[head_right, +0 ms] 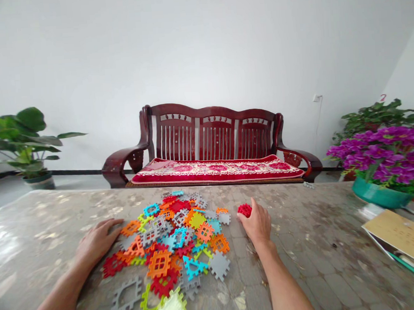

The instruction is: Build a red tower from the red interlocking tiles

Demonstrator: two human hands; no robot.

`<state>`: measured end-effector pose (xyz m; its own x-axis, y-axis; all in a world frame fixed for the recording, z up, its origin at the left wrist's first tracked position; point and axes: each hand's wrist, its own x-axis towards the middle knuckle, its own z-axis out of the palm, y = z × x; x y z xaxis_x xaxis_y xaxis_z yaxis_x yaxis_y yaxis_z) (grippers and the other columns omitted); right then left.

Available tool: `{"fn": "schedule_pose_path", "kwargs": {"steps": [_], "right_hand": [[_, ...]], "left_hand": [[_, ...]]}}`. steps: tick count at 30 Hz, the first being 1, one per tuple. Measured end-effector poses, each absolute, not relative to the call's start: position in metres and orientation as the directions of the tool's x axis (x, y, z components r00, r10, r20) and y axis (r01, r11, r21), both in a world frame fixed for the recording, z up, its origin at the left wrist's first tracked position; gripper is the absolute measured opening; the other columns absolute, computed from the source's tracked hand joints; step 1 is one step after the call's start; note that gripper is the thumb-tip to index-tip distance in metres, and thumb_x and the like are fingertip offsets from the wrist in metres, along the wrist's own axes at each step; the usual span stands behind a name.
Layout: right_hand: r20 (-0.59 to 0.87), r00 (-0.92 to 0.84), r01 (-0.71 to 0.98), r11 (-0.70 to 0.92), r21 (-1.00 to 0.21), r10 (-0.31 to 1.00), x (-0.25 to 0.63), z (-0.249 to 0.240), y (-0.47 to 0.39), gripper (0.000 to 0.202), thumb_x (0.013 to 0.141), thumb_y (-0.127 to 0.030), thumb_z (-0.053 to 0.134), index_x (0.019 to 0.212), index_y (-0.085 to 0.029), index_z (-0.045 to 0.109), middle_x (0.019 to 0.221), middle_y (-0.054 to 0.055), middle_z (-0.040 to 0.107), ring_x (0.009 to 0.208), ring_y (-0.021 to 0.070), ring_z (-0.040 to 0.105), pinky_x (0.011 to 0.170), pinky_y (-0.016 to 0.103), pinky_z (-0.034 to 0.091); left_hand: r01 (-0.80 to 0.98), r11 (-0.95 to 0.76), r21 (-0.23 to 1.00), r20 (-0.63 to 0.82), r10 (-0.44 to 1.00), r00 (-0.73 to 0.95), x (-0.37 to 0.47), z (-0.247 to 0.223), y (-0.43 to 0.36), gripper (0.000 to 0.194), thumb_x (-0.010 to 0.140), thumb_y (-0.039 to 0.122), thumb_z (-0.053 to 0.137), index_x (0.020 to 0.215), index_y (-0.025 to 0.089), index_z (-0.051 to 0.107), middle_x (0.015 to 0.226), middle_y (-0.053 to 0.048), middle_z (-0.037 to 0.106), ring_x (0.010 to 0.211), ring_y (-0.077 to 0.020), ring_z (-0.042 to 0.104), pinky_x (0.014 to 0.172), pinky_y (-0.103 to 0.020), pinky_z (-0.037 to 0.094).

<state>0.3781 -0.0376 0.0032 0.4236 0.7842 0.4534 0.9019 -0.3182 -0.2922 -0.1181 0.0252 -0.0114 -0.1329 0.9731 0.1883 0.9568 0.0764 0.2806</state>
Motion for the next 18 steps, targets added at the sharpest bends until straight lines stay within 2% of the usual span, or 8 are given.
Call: {"fn": "schedule_pose_path", "kwargs": {"steps": [5,9,18], "right_hand": [[0.358,0.481,0.873,-0.401,-0.277,0.8,0.3731,0.01,-0.0445,0.082,0.077,-0.051,0.064,0.145,-0.013,0.039,0.122,0.017,0.066,0.111,0.0336,0.06,0.089,0.041,0.045],[0.3,0.52,0.849,-0.445,-0.285,0.8,0.3715,0.0107,-0.0449,0.08,0.079,-0.051,0.062,0.146,-0.014,0.037,0.118,0.017,0.067,0.106,0.034,0.063,0.085,0.042,0.048],[0.298,0.503,0.861,-0.438,-0.258,0.812,0.3718,0.0081,-0.0414,0.076,0.081,-0.046,0.061,0.144,-0.012,0.037,0.11,0.018,0.069,0.102,0.0336,0.065,0.082,0.041,0.048]], "left_hand": [[0.956,0.07,0.284,0.205,0.97,-0.132,-0.1188,-0.0118,0.0257,0.045,0.089,0.043,0.044,0.125,0.028,0.068,0.141,-0.009,0.058,0.127,-0.0313,0.055,0.106,-0.048,0.044],[0.956,0.083,0.281,0.193,0.971,-0.141,-0.1196,-0.0129,0.0269,0.045,0.09,0.043,0.044,0.126,0.029,0.067,0.142,-0.008,0.057,0.127,-0.0304,0.055,0.105,-0.047,0.044],[0.958,0.088,0.273,0.203,0.968,-0.147,-0.1206,-0.016,0.0298,0.044,0.089,0.042,0.045,0.124,0.029,0.068,0.14,-0.006,0.059,0.126,-0.031,0.056,0.105,-0.047,0.045]]}}
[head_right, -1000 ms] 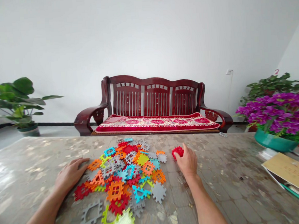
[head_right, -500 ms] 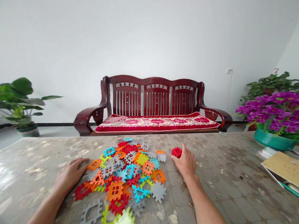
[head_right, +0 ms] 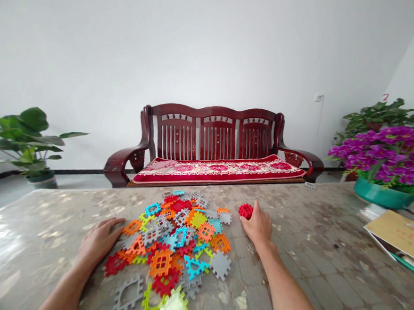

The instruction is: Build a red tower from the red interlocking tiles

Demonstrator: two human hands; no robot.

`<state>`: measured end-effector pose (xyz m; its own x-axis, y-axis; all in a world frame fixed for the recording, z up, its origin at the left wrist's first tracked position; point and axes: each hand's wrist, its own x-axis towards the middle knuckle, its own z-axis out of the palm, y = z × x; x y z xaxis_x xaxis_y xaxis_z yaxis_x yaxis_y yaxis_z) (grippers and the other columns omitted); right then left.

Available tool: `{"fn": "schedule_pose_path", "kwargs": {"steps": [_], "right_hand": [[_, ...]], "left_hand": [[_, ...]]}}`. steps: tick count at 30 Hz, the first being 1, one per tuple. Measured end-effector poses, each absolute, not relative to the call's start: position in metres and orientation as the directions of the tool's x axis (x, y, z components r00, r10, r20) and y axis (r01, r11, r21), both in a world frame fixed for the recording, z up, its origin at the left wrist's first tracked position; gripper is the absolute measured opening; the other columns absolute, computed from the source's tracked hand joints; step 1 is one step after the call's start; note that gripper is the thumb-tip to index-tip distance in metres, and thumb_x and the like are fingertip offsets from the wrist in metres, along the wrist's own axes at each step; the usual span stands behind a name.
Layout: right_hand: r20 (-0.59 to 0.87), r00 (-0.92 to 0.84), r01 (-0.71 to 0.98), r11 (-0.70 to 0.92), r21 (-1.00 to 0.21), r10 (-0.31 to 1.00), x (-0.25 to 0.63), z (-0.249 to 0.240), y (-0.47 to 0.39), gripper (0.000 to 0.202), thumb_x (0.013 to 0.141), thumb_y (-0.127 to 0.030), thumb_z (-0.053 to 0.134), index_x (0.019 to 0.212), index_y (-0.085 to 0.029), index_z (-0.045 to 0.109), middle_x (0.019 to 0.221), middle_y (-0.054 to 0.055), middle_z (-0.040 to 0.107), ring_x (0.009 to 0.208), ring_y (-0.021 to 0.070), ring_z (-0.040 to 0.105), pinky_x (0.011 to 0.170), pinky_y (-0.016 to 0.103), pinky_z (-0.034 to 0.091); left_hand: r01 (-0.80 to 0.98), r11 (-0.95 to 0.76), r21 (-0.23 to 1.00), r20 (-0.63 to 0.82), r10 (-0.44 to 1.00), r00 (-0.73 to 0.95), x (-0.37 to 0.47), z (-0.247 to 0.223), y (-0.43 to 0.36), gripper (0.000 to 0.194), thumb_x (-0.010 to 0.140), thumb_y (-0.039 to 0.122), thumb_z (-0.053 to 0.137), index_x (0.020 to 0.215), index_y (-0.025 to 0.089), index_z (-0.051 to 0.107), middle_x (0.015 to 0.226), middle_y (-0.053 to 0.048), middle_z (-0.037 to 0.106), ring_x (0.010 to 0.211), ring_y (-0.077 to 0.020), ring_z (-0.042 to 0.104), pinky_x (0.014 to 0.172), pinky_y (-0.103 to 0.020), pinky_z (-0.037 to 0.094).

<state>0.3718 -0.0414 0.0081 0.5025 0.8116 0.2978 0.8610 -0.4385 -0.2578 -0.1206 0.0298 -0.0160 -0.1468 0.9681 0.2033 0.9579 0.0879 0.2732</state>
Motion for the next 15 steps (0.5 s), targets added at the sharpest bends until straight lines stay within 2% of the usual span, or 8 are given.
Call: {"fn": "schedule_pose_path", "kwargs": {"steps": [5,9,12,15], "right_hand": [[0.322,0.502,0.862,-0.433,-0.263,0.803,0.37,0.009,-0.045,0.079,0.079,-0.049,0.062,0.144,-0.011,0.037,0.116,0.019,0.067,0.105,0.0351,0.062,0.082,0.042,0.047],[0.516,0.439,0.898,-0.33,-0.292,0.736,0.366,0.01,-0.049,0.064,0.082,-0.043,0.059,0.138,-0.013,0.047,0.122,0.02,0.063,0.11,0.0347,0.057,0.089,0.045,0.043],[0.645,0.243,0.944,-0.023,-0.329,0.725,0.354,0.012,-0.052,0.035,0.085,-0.033,0.055,0.116,-0.018,0.064,0.114,0.013,0.068,0.105,0.029,0.058,0.092,0.042,0.042],[0.649,-0.067,0.883,0.348,-0.314,0.757,0.328,0.016,-0.059,0.014,0.087,-0.025,0.056,0.087,-0.023,0.07,0.091,0.005,0.072,0.093,0.0222,0.059,0.089,0.036,0.043]], "left_hand": [[0.957,0.084,0.279,0.216,0.965,-0.148,-0.12,-0.015,0.028,0.044,0.088,0.042,0.044,0.122,0.03,0.069,0.139,-0.006,0.06,0.125,-0.0291,0.057,0.107,-0.045,0.044],[0.957,0.08,0.28,0.224,0.964,-0.146,-0.117,-0.014,0.026,0.044,0.088,0.04,0.044,0.123,0.029,0.068,0.139,-0.006,0.06,0.124,-0.0277,0.058,0.107,-0.042,0.043],[0.955,0.078,0.286,0.242,0.958,-0.151,-0.116,-0.014,0.025,0.043,0.087,0.04,0.046,0.122,0.029,0.069,0.137,-0.006,0.062,0.124,-0.0278,0.058,0.106,-0.042,0.044],[0.955,0.083,0.286,0.245,0.957,-0.156,-0.115,-0.013,0.024,0.043,0.087,0.04,0.046,0.121,0.029,0.069,0.137,-0.005,0.062,0.125,-0.0277,0.057,0.105,-0.041,0.044]]}}
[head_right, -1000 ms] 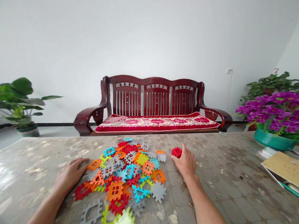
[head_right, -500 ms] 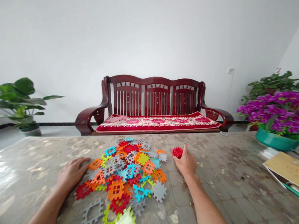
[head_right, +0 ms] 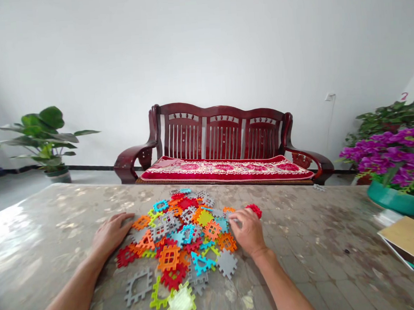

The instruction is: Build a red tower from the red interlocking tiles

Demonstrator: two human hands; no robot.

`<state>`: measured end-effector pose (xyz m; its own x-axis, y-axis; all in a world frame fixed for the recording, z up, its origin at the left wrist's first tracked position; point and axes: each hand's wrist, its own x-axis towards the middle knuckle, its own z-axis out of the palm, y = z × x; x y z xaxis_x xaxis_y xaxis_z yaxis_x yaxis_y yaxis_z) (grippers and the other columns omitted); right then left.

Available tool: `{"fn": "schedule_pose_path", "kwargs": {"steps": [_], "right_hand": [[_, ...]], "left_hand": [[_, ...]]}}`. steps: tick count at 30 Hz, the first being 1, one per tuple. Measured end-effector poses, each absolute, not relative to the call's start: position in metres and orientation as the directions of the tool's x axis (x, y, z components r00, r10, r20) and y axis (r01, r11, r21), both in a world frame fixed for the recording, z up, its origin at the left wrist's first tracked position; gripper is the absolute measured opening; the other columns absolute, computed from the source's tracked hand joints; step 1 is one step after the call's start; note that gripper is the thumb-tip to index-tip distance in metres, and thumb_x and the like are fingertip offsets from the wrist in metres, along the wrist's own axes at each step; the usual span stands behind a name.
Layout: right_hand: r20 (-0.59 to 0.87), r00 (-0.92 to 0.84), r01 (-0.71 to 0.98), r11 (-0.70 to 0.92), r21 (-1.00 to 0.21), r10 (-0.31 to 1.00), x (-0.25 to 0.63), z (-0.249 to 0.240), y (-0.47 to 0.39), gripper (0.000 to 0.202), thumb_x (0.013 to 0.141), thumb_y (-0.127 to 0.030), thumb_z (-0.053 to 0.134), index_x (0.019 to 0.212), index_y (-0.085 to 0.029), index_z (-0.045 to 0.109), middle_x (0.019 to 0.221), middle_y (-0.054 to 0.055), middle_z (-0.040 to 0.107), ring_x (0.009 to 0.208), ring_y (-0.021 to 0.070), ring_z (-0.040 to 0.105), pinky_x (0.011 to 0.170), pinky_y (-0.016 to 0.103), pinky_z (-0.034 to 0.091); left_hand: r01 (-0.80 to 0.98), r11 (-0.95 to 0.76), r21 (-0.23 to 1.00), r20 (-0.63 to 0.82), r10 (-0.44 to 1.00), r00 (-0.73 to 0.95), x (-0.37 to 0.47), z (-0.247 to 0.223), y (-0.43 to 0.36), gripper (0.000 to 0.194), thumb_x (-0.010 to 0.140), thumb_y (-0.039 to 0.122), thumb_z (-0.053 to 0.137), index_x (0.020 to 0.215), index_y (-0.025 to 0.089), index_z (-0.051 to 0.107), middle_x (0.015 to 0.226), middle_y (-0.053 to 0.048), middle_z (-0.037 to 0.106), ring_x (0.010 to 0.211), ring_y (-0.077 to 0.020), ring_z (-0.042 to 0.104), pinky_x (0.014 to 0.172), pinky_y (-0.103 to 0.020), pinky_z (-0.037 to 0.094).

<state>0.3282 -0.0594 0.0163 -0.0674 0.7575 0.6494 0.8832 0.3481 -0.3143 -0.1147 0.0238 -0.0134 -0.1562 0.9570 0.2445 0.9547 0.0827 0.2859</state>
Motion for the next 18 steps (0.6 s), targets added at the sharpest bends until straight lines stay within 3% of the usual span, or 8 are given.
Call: {"fn": "schedule_pose_path", "kwargs": {"steps": [3,7,12,18], "right_hand": [[0.599,-0.267,0.8,0.52,-0.299,0.755,0.295,0.023,-0.07,0.012,0.085,-0.019,0.061,0.079,-0.025,0.071,0.084,0.001,0.071,0.089,0.0193,0.058,0.083,0.034,0.042],[0.519,-0.367,0.786,0.556,-0.272,0.772,0.264,0.03,-0.08,0.011,0.079,-0.016,0.069,0.078,-0.027,0.072,0.087,-0.001,0.069,0.09,0.0183,0.055,0.082,0.034,0.039],[0.413,-0.363,0.843,0.483,-0.236,0.835,0.251,0.029,-0.081,0.018,0.076,-0.025,0.075,0.094,-0.028,0.072,0.095,0.0,0.068,0.095,0.0206,0.053,0.085,0.036,0.039],[0.404,-0.431,0.809,0.544,-0.225,0.807,0.249,0.027,-0.079,0.043,0.078,-0.023,0.072,0.119,-0.034,0.064,0.109,0.0,0.068,0.102,0.0221,0.054,0.089,0.038,0.04]], "left_hand": [[0.956,0.091,0.278,0.227,0.961,-0.158,-0.115,-0.013,0.024,0.043,0.087,0.039,0.045,0.122,0.03,0.069,0.138,-0.005,0.061,0.126,-0.0269,0.056,0.104,-0.04,0.044],[0.954,0.089,0.287,0.222,0.962,-0.157,-0.115,-0.013,0.024,0.042,0.088,0.04,0.045,0.121,0.03,0.069,0.139,-0.005,0.06,0.125,-0.0274,0.056,0.104,-0.041,0.044],[0.951,0.106,0.29,0.18,0.97,-0.163,-0.112,-0.008,0.021,0.043,0.089,0.04,0.044,0.123,0.03,0.067,0.141,-0.006,0.058,0.127,-0.0268,0.055,0.107,-0.042,0.041],[0.948,0.113,0.297,0.205,0.962,-0.179,-0.108,-0.002,0.018,0.039,0.087,0.036,0.048,0.119,0.031,0.07,0.138,-0.004,0.061,0.124,-0.0255,0.057,0.106,-0.04,0.041]]}}
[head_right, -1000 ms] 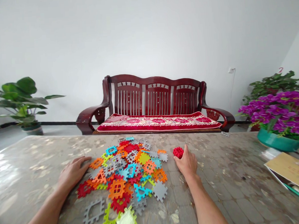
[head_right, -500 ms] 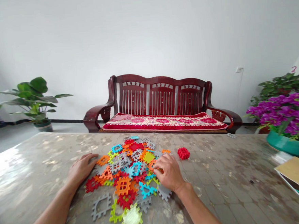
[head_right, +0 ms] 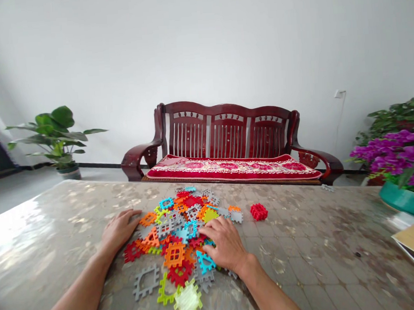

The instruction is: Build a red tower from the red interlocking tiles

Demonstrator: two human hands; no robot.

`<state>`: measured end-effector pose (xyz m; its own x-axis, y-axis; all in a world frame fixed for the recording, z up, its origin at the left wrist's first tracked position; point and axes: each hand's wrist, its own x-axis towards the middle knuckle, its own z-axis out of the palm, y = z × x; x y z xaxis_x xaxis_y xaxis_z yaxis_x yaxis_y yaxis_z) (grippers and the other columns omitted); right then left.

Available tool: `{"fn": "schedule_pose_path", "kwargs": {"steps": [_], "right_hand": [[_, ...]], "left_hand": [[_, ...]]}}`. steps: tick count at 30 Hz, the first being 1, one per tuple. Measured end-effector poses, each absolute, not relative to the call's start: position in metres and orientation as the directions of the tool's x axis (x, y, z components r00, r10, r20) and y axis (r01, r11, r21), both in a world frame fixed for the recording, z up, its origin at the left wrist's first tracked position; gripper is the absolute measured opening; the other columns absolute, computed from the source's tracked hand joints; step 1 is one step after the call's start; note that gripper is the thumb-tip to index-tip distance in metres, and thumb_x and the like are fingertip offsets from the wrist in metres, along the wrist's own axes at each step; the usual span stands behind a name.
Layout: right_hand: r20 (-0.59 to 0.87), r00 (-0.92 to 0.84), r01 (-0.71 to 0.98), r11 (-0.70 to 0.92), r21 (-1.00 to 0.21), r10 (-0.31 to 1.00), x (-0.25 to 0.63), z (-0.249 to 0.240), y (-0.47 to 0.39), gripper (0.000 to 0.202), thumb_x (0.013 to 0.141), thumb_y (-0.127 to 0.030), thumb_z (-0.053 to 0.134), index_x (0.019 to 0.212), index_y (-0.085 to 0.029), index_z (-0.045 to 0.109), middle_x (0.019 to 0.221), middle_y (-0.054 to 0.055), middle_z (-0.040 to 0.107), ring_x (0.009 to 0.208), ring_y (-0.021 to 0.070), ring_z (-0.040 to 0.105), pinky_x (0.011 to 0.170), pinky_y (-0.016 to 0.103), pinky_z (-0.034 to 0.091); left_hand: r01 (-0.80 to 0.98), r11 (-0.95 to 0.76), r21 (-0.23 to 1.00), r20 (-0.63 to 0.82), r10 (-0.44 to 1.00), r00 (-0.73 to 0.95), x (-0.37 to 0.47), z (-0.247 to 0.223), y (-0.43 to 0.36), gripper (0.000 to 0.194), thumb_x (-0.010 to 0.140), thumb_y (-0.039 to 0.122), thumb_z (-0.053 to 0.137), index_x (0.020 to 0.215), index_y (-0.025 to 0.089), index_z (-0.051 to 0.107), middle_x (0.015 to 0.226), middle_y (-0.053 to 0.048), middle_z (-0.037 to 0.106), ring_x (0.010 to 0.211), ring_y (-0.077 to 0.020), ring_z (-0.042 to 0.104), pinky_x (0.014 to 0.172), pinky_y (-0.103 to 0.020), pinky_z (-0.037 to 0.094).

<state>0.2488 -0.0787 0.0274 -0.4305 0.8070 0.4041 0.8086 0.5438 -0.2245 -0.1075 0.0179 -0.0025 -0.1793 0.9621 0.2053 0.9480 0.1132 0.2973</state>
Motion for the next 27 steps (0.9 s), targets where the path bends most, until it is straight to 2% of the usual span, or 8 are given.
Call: {"fn": "schedule_pose_path", "kwargs": {"steps": [8,17,21,27], "right_hand": [[0.38,-0.515,0.793,0.595,-0.129,0.769,0.246,0.023,-0.075,0.026,0.082,-0.021,0.071,0.106,-0.03,0.065,0.102,0.001,0.068,0.1,0.0219,0.056,0.088,0.038,0.039],[0.373,-0.518,0.816,0.576,-0.057,0.77,0.242,0.028,-0.077,0.022,0.083,-0.019,0.069,0.103,-0.027,0.063,0.099,0.002,0.065,0.099,0.0226,0.056,0.086,0.038,0.04],[0.415,-0.502,0.812,0.579,-0.078,0.759,0.244,0.025,-0.077,0.019,0.083,-0.013,0.064,0.097,-0.025,0.062,0.097,0.002,0.065,0.097,0.0219,0.056,0.087,0.036,0.042],[0.519,-0.428,0.785,0.589,-0.193,0.74,0.256,0.022,-0.072,0.025,0.087,-0.007,0.054,0.1,-0.025,0.064,0.095,0.002,0.064,0.091,0.0197,0.059,0.081,0.032,0.046]], "left_hand": [[0.949,0.115,0.292,0.175,0.969,-0.171,-0.107,-0.001,0.018,0.042,0.089,0.038,0.044,0.124,0.029,0.067,0.142,-0.006,0.058,0.127,-0.0264,0.055,0.108,-0.042,0.04],[0.95,0.124,0.287,0.175,0.968,-0.179,-0.106,0.001,0.016,0.041,0.088,0.037,0.046,0.122,0.03,0.068,0.14,-0.005,0.059,0.127,-0.0261,0.055,0.107,-0.041,0.041],[0.952,0.118,0.283,0.182,0.968,-0.174,-0.108,-0.001,0.018,0.041,0.088,0.037,0.046,0.121,0.03,0.069,0.14,-0.004,0.06,0.126,-0.0261,0.056,0.106,-0.04,0.042],[0.949,0.105,0.299,0.219,0.96,-0.175,-0.112,-0.007,0.021,0.041,0.087,0.039,0.047,0.119,0.031,0.07,0.138,-0.004,0.061,0.124,-0.0265,0.058,0.104,-0.039,0.044]]}}
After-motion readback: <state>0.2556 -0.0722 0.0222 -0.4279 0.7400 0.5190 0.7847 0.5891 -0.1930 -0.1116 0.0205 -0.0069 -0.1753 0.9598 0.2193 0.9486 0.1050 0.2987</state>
